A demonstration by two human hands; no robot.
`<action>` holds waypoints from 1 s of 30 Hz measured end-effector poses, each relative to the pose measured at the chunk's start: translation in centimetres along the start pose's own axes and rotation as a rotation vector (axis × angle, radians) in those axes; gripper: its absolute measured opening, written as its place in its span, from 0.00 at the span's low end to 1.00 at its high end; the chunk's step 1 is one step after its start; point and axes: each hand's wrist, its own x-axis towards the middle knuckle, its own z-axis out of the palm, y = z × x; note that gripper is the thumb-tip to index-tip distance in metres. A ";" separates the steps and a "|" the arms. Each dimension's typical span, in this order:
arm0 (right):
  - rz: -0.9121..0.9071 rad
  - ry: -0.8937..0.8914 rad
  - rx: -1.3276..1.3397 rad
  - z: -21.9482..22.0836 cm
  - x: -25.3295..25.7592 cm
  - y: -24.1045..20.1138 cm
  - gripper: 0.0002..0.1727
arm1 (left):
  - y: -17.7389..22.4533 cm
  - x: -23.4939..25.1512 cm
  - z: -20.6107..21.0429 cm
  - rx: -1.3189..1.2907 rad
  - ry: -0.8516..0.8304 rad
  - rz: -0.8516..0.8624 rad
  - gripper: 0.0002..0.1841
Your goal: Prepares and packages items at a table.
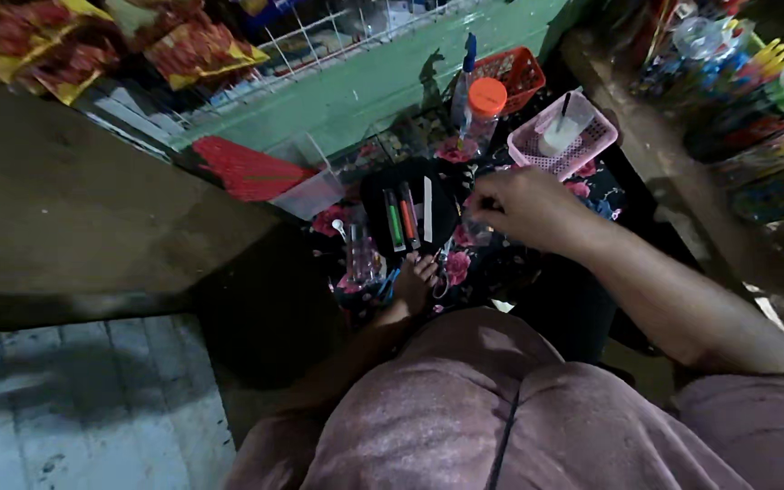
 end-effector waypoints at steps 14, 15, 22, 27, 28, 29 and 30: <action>-0.108 0.085 -0.067 -1.4 -0.2 -1.4 0.07 | 7.1 0.7 1.1 0.654 -0.389 0.855 0.41; -0.105 0.096 -0.045 -1.7 0.1 -1.3 0.07 | 7.7 0.6 1.7 0.647 -0.422 0.802 0.32; 0.061 0.370 0.339 -2.2 0.8 2.3 0.13 | 10.9 -1.3 6.0 -0.172 -0.330 0.253 0.08; 0.196 0.261 0.593 4.2 -2.0 5.1 0.12 | 13.7 -2.3 7.3 -0.315 -0.153 0.175 0.11; 0.196 0.240 0.705 6.0 -2.6 5.4 0.13 | 13.8 -2.3 7.3 -0.323 -0.143 0.181 0.11; 0.179 0.210 0.802 7.6 -3.0 5.5 0.16 | 13.9 -2.3 7.5 -0.322 -0.129 0.189 0.11; 0.160 0.181 0.868 8.9 -3.3 5.3 0.20 | 14.0 -2.3 7.6 -0.313 -0.116 0.200 0.11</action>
